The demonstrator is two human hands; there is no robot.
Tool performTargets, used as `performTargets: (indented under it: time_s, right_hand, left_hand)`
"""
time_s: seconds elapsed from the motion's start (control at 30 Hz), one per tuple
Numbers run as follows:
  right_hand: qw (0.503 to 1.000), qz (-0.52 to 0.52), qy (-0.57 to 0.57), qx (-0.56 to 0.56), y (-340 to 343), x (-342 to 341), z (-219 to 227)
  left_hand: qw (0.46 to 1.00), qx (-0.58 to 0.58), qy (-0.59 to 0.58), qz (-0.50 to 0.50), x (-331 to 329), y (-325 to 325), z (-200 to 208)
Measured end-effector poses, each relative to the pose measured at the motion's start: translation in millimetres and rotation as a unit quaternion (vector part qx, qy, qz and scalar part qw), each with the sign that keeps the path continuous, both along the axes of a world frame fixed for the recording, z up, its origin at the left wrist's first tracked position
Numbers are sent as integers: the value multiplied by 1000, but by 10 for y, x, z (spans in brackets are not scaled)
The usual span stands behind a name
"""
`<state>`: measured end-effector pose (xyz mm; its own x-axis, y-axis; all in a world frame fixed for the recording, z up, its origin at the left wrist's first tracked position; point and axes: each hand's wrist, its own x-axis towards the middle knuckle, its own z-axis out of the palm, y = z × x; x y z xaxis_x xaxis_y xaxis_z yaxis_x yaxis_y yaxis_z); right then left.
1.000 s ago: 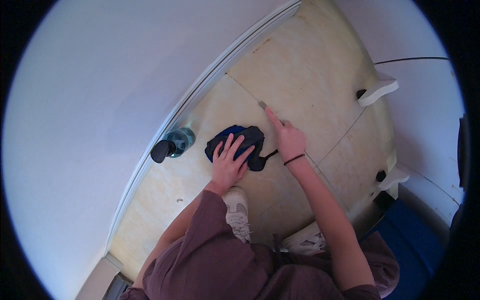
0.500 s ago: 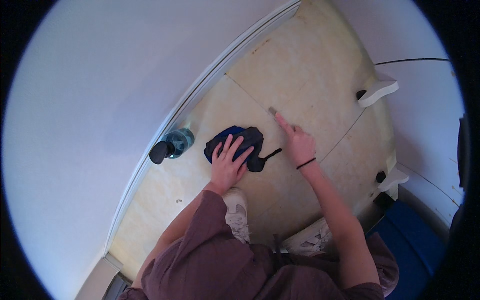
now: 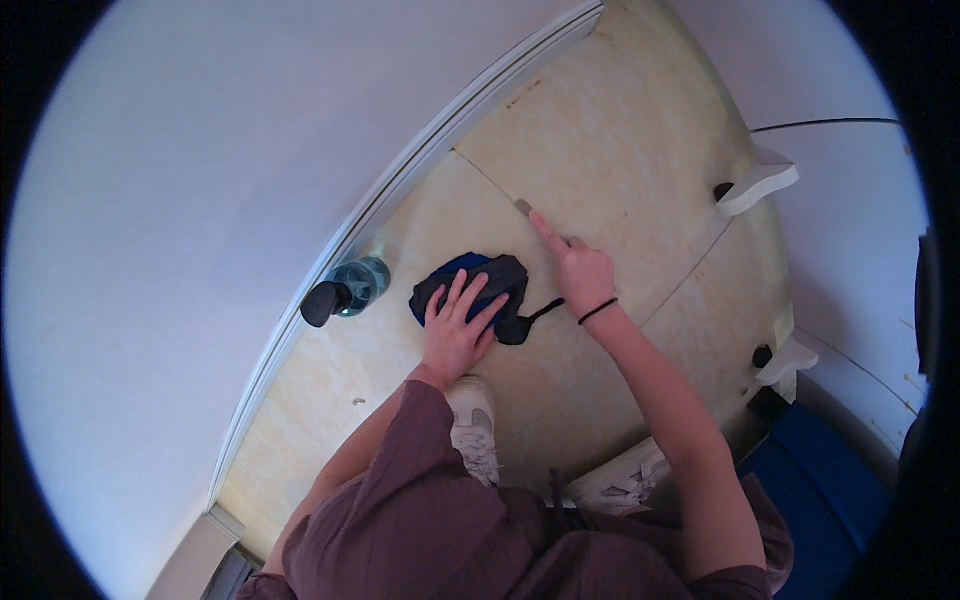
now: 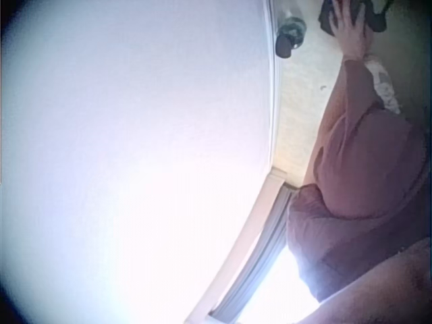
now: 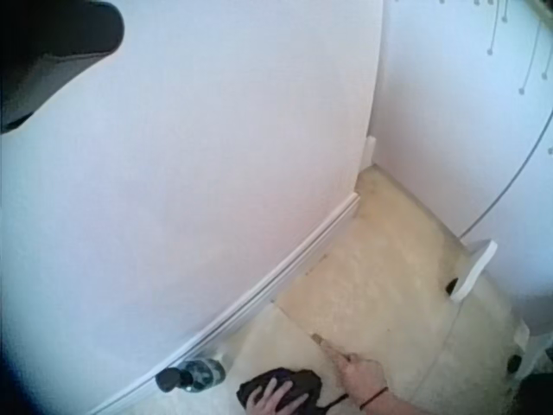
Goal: The person cleans the floor and baseboard area using a dark cloth and a small brush. They dip the cloth into a bucket of soapy water, wring it out, and wipe the floor. They then use the brush to scrub the grout lines between tiles while holding the cloth nearby.
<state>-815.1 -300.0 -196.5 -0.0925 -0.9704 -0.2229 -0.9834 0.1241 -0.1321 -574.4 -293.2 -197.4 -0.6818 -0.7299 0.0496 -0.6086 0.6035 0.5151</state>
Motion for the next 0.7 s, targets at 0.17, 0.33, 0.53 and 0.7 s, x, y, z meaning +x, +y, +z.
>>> performTargets:
  time_s: [0.17,0.33,0.53,0.7]
  right_hand:
    - [996,-57,-39,-58,-113,32,-102]
    - [999,-44,-24,-14,-76,104,-47]
    - [998,-50,-29,-10,-102,164,-90]
    - [999,-19,-28,0,-218,134,64]
  left_hand:
    - [1000,-13,4,3,-10,-7,3]
    - [1000,-4,2,2,3,-8,16]
    - [1000,-2,-5,-2,-5,-5,23]
    - [1000,-10,1,0,4,0,15]
